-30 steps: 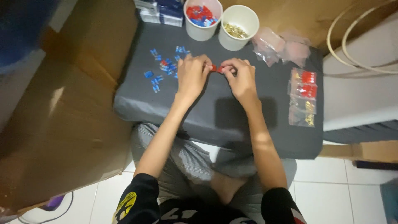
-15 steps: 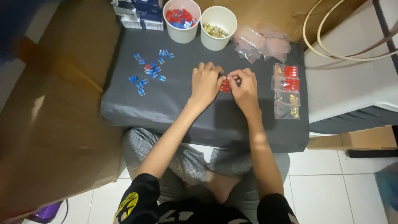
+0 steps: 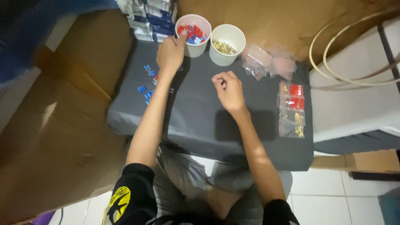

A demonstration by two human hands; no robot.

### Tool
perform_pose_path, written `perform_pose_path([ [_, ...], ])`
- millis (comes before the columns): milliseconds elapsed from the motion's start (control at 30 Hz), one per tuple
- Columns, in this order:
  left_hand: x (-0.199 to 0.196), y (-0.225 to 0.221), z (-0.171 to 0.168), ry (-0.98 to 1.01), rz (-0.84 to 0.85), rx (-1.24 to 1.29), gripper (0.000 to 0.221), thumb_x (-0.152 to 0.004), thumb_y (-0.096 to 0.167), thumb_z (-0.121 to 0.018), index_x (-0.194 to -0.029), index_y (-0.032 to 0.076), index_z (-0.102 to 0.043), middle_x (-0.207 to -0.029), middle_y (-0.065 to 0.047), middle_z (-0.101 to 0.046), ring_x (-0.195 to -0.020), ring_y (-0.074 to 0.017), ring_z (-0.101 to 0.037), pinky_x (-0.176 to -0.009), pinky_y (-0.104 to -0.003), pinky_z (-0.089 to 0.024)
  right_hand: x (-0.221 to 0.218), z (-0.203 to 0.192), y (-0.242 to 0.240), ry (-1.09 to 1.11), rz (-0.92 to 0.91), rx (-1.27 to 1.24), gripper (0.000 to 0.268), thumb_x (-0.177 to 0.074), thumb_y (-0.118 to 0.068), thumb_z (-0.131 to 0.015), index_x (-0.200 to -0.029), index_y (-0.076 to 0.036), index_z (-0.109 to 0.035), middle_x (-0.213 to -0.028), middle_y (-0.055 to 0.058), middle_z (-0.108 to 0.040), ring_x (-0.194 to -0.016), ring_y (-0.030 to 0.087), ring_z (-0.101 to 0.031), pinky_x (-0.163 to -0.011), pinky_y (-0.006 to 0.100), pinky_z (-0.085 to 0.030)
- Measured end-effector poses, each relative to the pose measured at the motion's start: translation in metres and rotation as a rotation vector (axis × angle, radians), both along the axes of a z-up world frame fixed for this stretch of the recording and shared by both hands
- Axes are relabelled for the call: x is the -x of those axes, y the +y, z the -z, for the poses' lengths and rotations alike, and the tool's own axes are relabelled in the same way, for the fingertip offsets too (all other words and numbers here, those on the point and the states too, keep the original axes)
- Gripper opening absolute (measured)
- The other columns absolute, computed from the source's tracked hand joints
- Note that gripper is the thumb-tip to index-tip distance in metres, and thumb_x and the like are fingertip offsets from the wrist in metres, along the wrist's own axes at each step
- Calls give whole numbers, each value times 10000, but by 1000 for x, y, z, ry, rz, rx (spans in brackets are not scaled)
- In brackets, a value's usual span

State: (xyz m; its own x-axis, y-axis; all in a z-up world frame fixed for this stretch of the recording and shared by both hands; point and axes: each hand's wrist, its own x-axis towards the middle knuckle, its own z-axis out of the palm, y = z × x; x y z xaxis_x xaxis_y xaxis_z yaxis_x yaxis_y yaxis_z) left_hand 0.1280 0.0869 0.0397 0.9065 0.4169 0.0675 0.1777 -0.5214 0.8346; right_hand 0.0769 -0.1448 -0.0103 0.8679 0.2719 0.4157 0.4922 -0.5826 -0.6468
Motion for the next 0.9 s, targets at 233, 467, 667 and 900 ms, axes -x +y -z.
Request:
perform_pose_path([
  [233,-10,8,-3,84,42,-66,505,-1015,474,-454,-768,93,-676,-770,-71,-718,-736,-306,-686,-628,-463,-476,-5,7,19,74,-90,17,138,-1000,-168,-620,-978,-148,-755,-832,10,-605,-695,126,-550,-771,281,-458],
  [467,19,3,-9,-38,68,-103,440,-973,359,-467,-932,7,-728,-753,-239,-715,-931,-497,-716,-789,-608,-565,3,-8,38,213,-58,-102,256,-1055,-153,-580,-1259,-2,-617,-869,170,-664,-673,227,-648,-608,374,-532],
  [667,42,19,-18,-154,130,-60,399,-1022,245,-448,-1139,-38,-704,-942,-334,-717,-1008,-536,-683,-858,-609,-533,18,-46,74,120,-26,-170,551,-1100,-225,-512,-1509,77,-299,-806,175,-707,-710,288,-708,-647,399,-533],
  [900,78,52,-22,-259,213,-15,360,-1065,240,-451,-1125,-32,-678,-967,-343,-708,-1043,-539,-654,-858,-625,-484,10,-28,116,19,-65,-248,676,-1101,-136,-511,-1628,-19,-104,-735,136,-726,-701,274,-715,-671,367,-535],
])
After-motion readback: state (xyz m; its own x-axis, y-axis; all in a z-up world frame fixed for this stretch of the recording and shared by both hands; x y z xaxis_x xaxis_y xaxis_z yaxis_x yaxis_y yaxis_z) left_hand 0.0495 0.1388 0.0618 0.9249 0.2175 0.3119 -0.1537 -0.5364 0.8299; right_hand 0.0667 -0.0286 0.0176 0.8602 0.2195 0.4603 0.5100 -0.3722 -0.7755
